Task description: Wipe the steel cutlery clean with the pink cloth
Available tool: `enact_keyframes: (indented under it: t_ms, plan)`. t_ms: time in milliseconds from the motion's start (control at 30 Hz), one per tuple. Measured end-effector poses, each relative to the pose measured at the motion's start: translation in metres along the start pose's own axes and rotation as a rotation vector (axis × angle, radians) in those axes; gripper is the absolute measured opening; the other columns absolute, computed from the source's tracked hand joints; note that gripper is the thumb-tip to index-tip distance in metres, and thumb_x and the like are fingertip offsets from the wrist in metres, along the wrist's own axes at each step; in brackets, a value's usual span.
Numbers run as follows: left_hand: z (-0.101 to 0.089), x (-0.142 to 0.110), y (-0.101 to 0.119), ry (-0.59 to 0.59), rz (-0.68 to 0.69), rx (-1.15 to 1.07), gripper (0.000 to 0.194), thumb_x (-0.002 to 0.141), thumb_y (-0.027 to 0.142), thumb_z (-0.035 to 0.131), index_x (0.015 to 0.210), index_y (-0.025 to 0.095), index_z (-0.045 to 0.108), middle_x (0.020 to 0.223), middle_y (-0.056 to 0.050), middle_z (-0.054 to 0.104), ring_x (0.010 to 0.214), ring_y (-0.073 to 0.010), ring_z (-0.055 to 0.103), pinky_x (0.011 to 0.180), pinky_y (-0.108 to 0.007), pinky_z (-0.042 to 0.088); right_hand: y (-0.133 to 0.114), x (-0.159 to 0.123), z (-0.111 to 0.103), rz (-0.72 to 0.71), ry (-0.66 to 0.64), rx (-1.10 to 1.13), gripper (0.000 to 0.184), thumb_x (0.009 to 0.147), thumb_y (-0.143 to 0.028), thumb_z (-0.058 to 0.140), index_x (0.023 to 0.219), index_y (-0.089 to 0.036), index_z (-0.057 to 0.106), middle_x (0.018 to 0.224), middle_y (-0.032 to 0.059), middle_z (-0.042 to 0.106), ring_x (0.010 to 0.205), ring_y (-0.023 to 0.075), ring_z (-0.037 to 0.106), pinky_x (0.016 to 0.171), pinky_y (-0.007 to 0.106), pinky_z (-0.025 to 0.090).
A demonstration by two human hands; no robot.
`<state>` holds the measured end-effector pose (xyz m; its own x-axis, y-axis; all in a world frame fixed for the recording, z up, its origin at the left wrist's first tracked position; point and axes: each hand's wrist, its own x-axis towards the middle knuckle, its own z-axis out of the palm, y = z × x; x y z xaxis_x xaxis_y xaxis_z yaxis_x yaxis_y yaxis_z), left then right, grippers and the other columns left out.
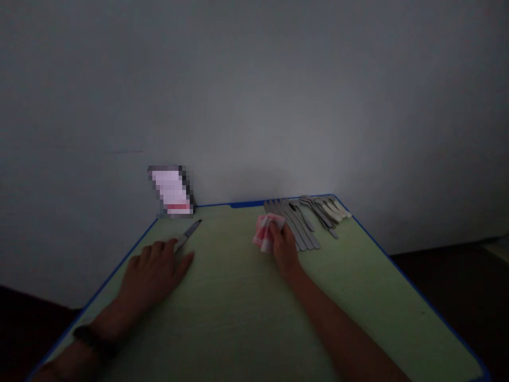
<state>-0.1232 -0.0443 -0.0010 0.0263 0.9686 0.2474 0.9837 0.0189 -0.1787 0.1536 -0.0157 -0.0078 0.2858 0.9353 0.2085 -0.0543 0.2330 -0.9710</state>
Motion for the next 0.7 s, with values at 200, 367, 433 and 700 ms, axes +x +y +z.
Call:
enact_keyframes:
  t_ms: [200,367,433,700]
  plan:
    - [-0.008,-0.004,0.028,-0.101,0.082,0.039,0.052,0.094,0.032,0.023,0.134,0.012,0.049,0.119,-0.022,0.056,0.102,-0.0375,0.055,0.068,-0.050,0.051,0.002,0.012,0.023,-0.113,-0.048,-0.173,0.035,0.085,-0.045,0.048,0.097,-0.017,0.066,0.083,0.0074,0.070,0.071,0.0174,0.062,0.063,0.027,0.045]
    - [-0.018,-0.012,0.027,-0.171,0.334,-0.206,0.055,0.093,0.036,0.033,0.144,0.014,0.038,0.136,-0.016,0.051,0.123,-0.0306,0.047,0.101,-0.045,0.041,0.006,0.017,0.026,-0.102,-0.013,-0.145,0.040,0.084,-0.049,0.048,0.098,-0.016,0.067,0.081,0.0078,0.070,0.068,0.0173,0.063,0.060,0.026,0.046]
    - [-0.021,-0.012,0.013,-0.251,0.371,-0.327,0.058,0.093,0.041,0.035,0.146,0.018,0.032,0.139,-0.012,0.050,0.123,-0.0260,0.050,0.103,-0.038,0.041,0.008,0.019,0.022,-0.053,0.003,-0.104,0.043,0.084,-0.050,0.047,0.099,-0.015,0.066,0.081,0.0070,0.070,0.066,0.0159,0.062,0.057,0.024,0.046]
    - [-0.005,-0.002,0.004,-0.180,0.313,-0.317,0.046,0.090,0.022,0.034,0.130,0.025,0.056,0.126,-0.012,0.058,0.108,-0.0276,0.059,0.089,-0.041,0.048,0.004,0.021,0.020,0.023,-0.055,-0.049,0.044,0.083,-0.052,0.049,0.104,-0.016,0.065,0.081,0.0042,0.068,0.055,0.0112,0.057,0.044,0.020,0.043]
